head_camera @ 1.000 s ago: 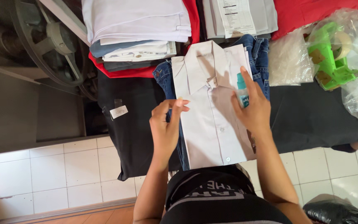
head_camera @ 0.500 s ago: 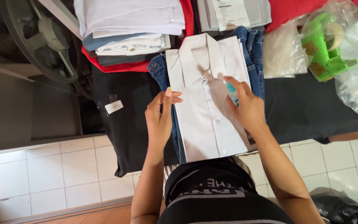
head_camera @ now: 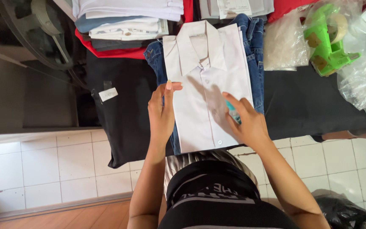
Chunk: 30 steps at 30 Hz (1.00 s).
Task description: The person folds various clothing items, including jeans, shirts, and pants, on a table. They use a spray bottle to mist each item before folding it and placing it into a neat stack.
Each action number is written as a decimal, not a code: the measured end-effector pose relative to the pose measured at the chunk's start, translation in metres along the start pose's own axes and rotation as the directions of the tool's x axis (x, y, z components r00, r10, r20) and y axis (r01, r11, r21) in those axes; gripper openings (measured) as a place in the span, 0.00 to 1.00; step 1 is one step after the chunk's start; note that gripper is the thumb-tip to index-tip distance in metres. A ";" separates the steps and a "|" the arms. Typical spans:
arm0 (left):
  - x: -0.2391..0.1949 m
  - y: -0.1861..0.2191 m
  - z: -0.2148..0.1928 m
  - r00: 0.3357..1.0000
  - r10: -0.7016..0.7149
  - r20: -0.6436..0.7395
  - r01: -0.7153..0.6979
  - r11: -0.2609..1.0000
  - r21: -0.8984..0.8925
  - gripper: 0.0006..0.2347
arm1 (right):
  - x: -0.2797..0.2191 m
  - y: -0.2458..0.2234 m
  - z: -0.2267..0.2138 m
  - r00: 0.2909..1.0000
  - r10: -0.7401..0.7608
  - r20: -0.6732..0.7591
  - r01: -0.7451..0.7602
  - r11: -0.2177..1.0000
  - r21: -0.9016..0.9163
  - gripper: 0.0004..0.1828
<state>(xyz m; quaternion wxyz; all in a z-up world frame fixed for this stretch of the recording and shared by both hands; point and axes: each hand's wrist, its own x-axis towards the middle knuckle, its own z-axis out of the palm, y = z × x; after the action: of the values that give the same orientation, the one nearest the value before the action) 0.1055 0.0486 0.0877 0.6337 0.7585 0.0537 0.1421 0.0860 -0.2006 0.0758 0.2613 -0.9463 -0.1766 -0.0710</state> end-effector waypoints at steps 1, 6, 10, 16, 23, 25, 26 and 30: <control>-0.003 0.001 0.003 1.000 -0.015 -0.002 0.015 1.000 0.018 0.17 | -0.007 0.000 -0.002 0.999 -0.032 0.003 0.032 0.999 -0.027 0.34; -0.021 -0.001 0.016 0.999 -0.030 -0.020 0.031 0.999 0.032 0.16 | -0.031 0.007 -0.008 0.993 -0.122 -0.008 0.121 0.991 -0.064 0.30; -0.033 -0.001 0.029 0.999 0.023 -0.026 -0.022 1.000 0.016 0.16 | -0.050 0.016 -0.019 0.992 -0.117 -0.055 0.114 0.992 -0.061 0.31; -0.049 -0.001 0.038 0.998 -0.023 0.066 0.019 0.998 0.064 0.17 | -0.066 0.040 -0.026 0.999 0.019 -0.032 -0.025 0.981 -0.193 0.27; -0.054 -0.008 0.023 0.999 -0.032 0.021 0.029 0.994 0.109 0.18 | -0.060 0.037 -0.029 0.994 -0.098 -0.047 0.090 0.984 -0.151 0.31; -0.055 -0.012 0.018 0.999 -0.031 -0.007 0.031 0.994 0.103 0.18 | -0.056 0.026 -0.019 0.977 -0.212 0.006 0.211 0.968 -0.138 0.33; -0.055 -0.013 0.016 0.999 -0.028 -0.021 0.030 0.995 0.100 0.18 | -0.053 0.020 -0.011 0.968 -0.242 0.058 0.249 0.954 -0.167 0.33; -0.055 -0.018 0.005 0.998 -0.033 -0.047 0.039 0.991 0.127 0.18 | -0.028 0.006 0.000 0.961 -0.228 0.155 0.258 0.943 -0.211 0.31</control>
<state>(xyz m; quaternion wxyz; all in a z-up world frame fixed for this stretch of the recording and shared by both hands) 0.0563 0.0328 0.0609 0.5851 0.7930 0.0905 0.1440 0.0625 -0.2138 0.0663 0.1277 -0.9436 -0.2992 -0.0617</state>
